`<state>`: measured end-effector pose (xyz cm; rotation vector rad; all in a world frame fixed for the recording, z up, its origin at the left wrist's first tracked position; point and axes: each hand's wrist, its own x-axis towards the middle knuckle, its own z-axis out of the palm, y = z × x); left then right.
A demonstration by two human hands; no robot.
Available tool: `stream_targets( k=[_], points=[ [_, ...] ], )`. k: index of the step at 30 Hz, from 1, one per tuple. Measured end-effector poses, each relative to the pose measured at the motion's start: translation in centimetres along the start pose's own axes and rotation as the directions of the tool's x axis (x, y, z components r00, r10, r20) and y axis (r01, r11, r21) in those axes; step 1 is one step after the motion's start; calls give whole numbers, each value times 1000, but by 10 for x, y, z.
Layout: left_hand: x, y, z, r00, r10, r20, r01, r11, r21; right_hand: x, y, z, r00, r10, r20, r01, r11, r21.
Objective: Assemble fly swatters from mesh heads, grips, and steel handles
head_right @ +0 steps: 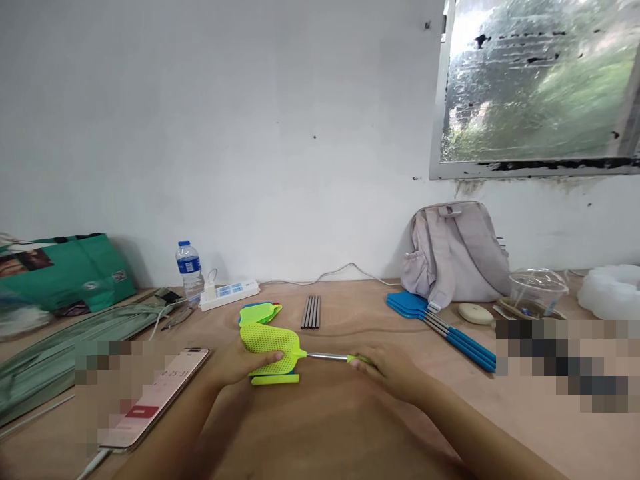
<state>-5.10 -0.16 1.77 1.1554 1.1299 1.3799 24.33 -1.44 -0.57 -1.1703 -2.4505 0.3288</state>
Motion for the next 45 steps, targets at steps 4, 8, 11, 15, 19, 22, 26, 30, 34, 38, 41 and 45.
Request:
stream_targets(
  k=[4,8,11,15,19,22,26,30,34,38,41,45],
  points=[
    [-1,15,6,987,17,158,-44,985,167,0,-2,4,1000,-1,-12,1,1000,-31],
    [12,8,3,993,122,5,-122,984,127,3,3,11,996,63,-64,-73,984,-162],
    [26,-6,-5,939,281,-196,-254,955,151,5,19,7,981,90,-172,-128,966,-224],
    [37,-22,-17,893,309,-326,-237,941,244,1,66,-13,914,71,-399,-215,919,-330],
    [40,-30,-21,905,257,-339,-129,926,356,-15,125,-30,881,102,-462,-309,863,-400],
    [39,-33,-19,912,250,-324,-96,900,426,-30,161,-36,856,228,-464,-443,785,-433],
    [37,-33,-15,916,259,-306,-82,868,490,-43,188,-39,807,380,-452,-568,707,-421],
    [33,-32,-12,910,292,-296,-100,845,525,-46,196,-38,805,445,-393,-589,679,-437],
    [32,-30,-11,906,311,-287,-110,828,550,-46,198,-36,774,500,-389,-633,635,-442],
    [32,-30,-12,905,320,-281,-111,814,570,-51,198,-36,747,531,-401,-665,614,-425],
    [34,-32,-13,902,332,-276,-124,812,571,-55,195,-40,727,550,-411,-686,602,-409],
    [37,-35,-15,905,329,-269,-119,804,582,-46,174,-43,731,504,-460,-677,623,-392]
  ],
)
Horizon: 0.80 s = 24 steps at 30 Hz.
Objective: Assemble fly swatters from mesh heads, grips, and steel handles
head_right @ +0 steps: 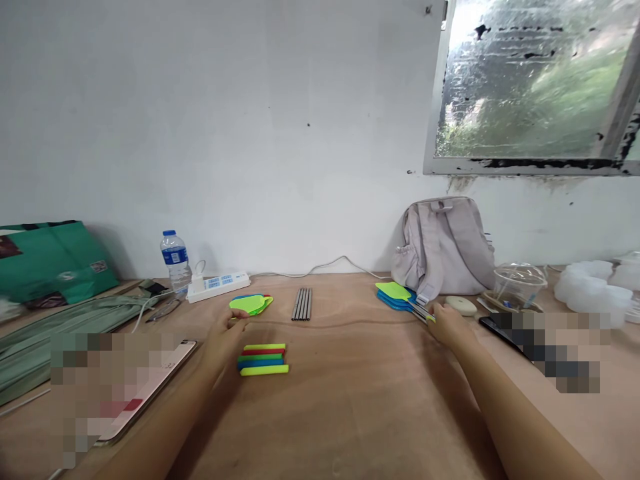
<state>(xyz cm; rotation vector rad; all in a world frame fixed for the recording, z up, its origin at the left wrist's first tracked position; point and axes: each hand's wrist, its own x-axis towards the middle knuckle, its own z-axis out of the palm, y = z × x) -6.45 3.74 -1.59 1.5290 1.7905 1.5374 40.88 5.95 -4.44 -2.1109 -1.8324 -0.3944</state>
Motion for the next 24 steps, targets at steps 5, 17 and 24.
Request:
stream_targets(
  k=[5,17,24],
  points=[
    [1,-8,4,993,106,51,-109,993,51,-22,-82,-11,943,-297,-147,330,891,313],
    [-3,-10,7,931,243,273,-314,914,257,-27,-253,20,891,-445,-91,403,682,610],
    [-8,0,7,902,265,341,-377,867,325,-6,-272,25,925,-381,-11,322,767,554]
  ],
)
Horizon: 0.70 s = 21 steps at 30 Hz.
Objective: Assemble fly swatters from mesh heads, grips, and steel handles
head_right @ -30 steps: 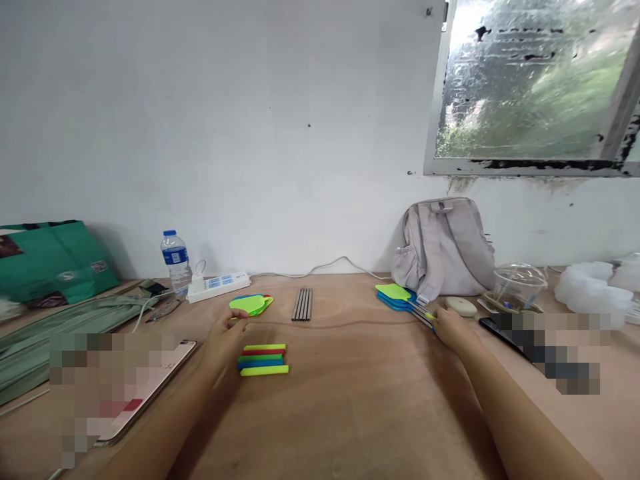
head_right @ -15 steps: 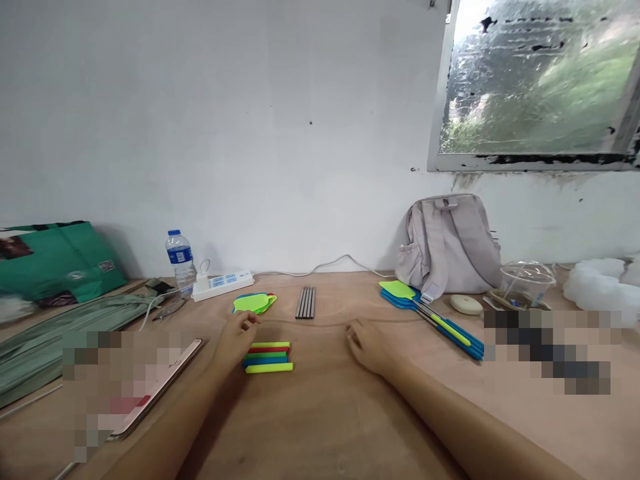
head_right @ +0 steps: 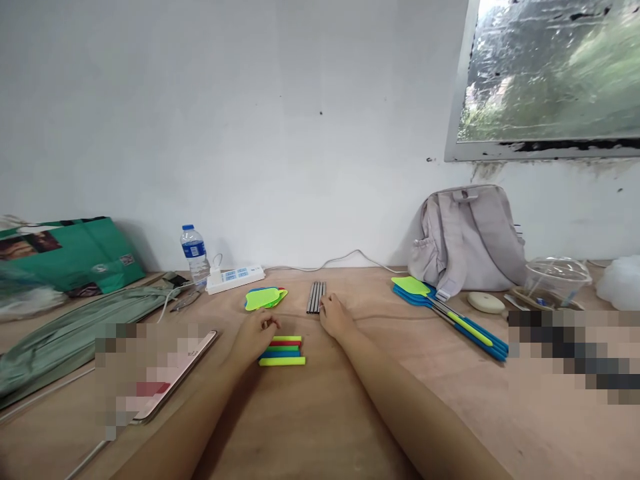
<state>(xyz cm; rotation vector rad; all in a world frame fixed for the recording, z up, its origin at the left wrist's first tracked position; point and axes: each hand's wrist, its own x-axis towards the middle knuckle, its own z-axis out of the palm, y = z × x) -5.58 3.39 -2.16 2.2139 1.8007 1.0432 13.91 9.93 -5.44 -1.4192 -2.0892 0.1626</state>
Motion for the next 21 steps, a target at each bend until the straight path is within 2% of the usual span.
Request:
stream_targets(
  k=[4,6,8,10,13,17,21],
  points=[
    [-2,6,-3,998,63,12,-64,998,29,0,0,-1,999,30,30,-29,999,-34],
    [-4,11,-7,984,161,71,-164,986,40,0,-1,-1,998,38,41,-36,998,-45],
    [-7,18,-14,935,298,190,-310,950,36,0,-1,-2,997,53,48,-51,997,-51],
    [-11,27,-20,855,414,312,-441,897,16,0,0,-2,996,80,46,-78,996,-50],
    [-17,41,-27,764,485,426,-546,838,25,-1,2,-2,990,136,32,-135,990,-31],
    [-19,48,-27,729,511,455,-601,796,69,-3,9,-3,975,221,-7,-221,974,41],
    [-18,43,-23,711,526,467,-618,784,59,0,17,-4,945,315,-84,-294,935,198]
  ],
)
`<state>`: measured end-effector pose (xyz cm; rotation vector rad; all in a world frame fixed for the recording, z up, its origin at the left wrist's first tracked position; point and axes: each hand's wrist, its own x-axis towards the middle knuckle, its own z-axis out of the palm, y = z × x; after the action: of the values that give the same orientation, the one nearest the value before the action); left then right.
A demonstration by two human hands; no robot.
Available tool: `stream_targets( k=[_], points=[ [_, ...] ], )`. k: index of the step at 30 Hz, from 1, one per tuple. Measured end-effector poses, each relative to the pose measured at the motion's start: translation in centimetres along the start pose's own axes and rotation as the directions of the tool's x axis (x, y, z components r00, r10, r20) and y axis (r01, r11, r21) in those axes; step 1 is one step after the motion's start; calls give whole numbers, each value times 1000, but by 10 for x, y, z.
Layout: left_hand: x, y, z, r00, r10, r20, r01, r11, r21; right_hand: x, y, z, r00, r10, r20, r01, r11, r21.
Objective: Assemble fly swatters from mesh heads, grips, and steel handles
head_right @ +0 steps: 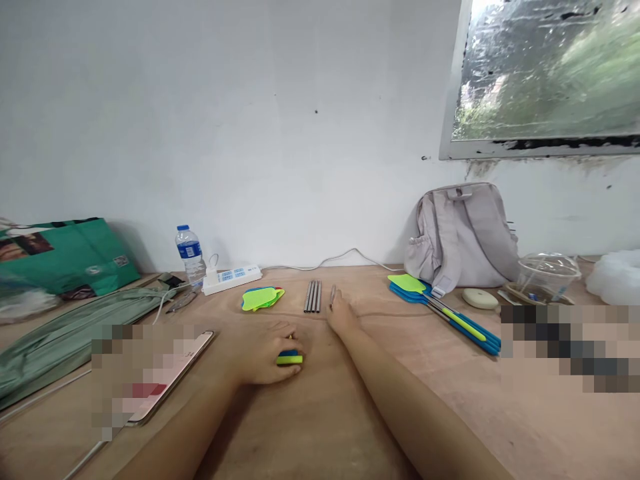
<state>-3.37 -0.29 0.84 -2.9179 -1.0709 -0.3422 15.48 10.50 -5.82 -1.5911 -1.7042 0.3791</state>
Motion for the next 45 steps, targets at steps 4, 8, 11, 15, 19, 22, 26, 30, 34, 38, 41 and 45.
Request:
stream_targets(
  k=[4,8,11,15,19,22,26,30,34,38,41,45],
  points=[
    [-1,-3,3,1000,10,0,-10,999,-30,8,9,-3,983,127,-131,-93,968,233],
    [-1,-2,3,1000,12,-4,-12,999,-42,16,19,-6,950,250,-185,-127,856,502],
    [-1,-2,3,1000,1,-3,-2,999,-42,18,23,-9,933,312,-177,-118,732,671],
    [-2,-1,1,1000,1,4,-1,1000,-27,17,22,-13,934,339,-114,-106,565,818],
    [-1,1,-3,1000,9,5,-8,1000,-11,7,19,-17,941,335,-45,-110,429,896],
    [0,2,-2,1000,26,9,-25,999,-35,-9,17,-22,951,310,3,-121,361,925],
    [2,4,5,998,16,-55,-23,992,-121,-39,13,-34,971,224,85,-152,301,941],
    [4,8,11,982,-25,-186,-3,989,-149,-64,11,-49,959,38,280,-281,217,935],
    [7,12,13,975,-54,-218,40,997,-67,-75,5,-56,928,-111,356,-320,252,913],
    [9,12,13,979,-20,-204,28,999,40,-79,-7,-56,936,-101,336,-290,314,904],
    [10,11,15,975,38,-219,-19,996,90,-81,-15,-56,937,-83,339,-305,277,911],
    [10,8,17,939,37,-342,-14,998,68,-82,-20,-58,942,-71,327,-307,205,929]
  ],
)
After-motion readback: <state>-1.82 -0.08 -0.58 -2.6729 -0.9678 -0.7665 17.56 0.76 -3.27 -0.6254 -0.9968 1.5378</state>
